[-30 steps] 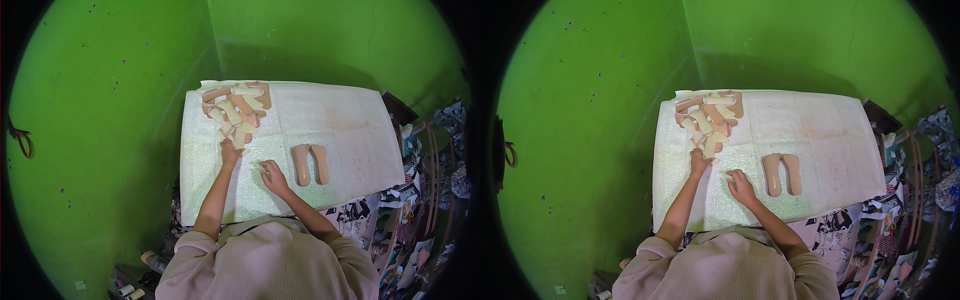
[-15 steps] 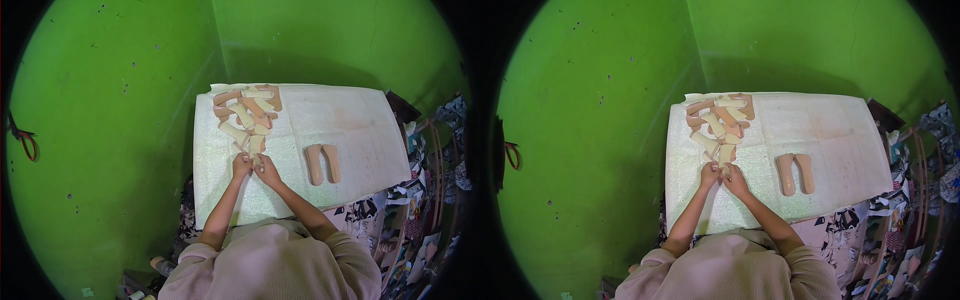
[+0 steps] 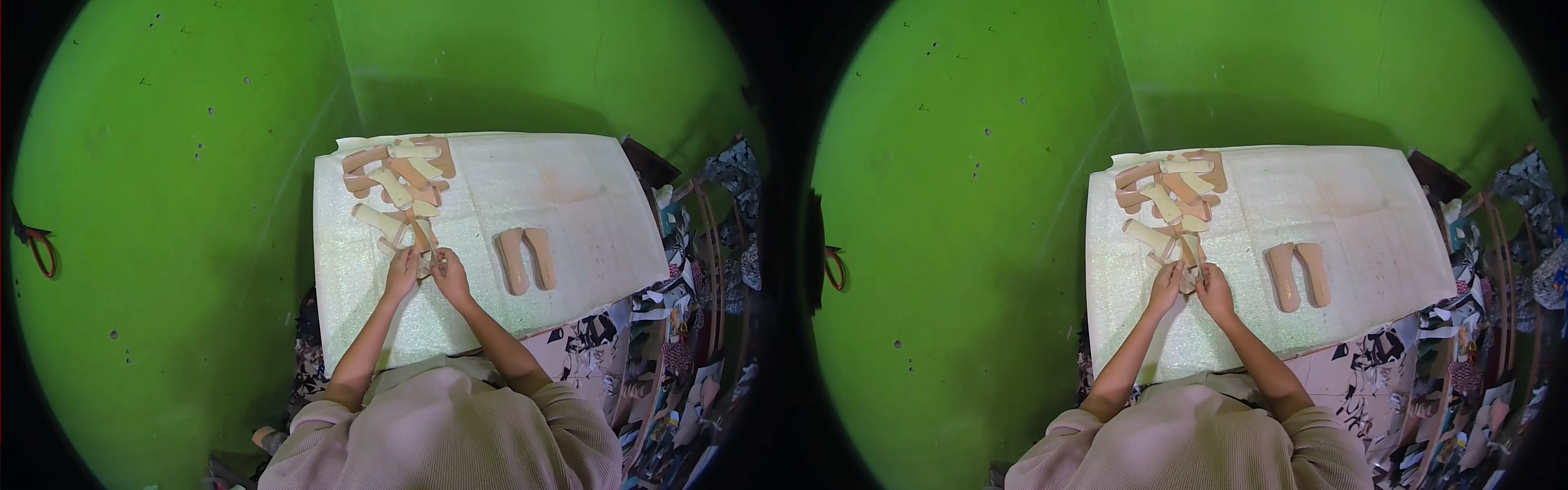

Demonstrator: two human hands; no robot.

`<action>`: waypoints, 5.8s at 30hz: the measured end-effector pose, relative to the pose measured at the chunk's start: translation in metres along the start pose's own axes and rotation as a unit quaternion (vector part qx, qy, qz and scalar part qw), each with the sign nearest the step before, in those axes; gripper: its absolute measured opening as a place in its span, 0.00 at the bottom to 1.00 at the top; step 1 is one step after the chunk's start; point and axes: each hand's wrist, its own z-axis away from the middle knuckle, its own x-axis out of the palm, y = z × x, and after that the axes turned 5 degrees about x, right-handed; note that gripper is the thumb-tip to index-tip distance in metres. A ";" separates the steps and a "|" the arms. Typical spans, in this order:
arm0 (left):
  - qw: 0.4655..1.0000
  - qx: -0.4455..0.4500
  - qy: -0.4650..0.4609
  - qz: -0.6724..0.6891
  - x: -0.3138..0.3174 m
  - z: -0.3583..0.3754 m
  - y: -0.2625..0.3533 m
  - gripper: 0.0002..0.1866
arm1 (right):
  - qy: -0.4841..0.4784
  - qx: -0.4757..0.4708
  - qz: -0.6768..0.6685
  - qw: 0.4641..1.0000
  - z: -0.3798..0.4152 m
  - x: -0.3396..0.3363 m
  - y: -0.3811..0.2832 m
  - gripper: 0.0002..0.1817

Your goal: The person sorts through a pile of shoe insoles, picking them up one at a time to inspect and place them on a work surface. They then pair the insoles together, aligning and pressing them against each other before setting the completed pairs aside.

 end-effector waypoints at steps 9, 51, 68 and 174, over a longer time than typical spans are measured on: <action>0.938 0.078 -0.092 -0.325 0.017 0.005 -0.004 0.19 | -0.023 0.104 -0.092 0.990 0.006 -0.014 0.016 0.19; 0.900 -0.057 0.017 -0.431 0.101 -0.001 0.068 0.29 | -0.007 0.169 -0.324 0.931 0.054 -0.187 0.063 0.07; 0.944 0.154 0.016 -0.290 0.128 0.015 0.112 0.25 | -0.010 0.152 -0.317 0.936 0.055 -0.216 0.086 0.06; 0.955 0.184 -0.046 -0.226 0.182 0.030 0.108 0.25 | 0.024 -0.100 0.218 0.970 0.031 -0.208 0.078 0.34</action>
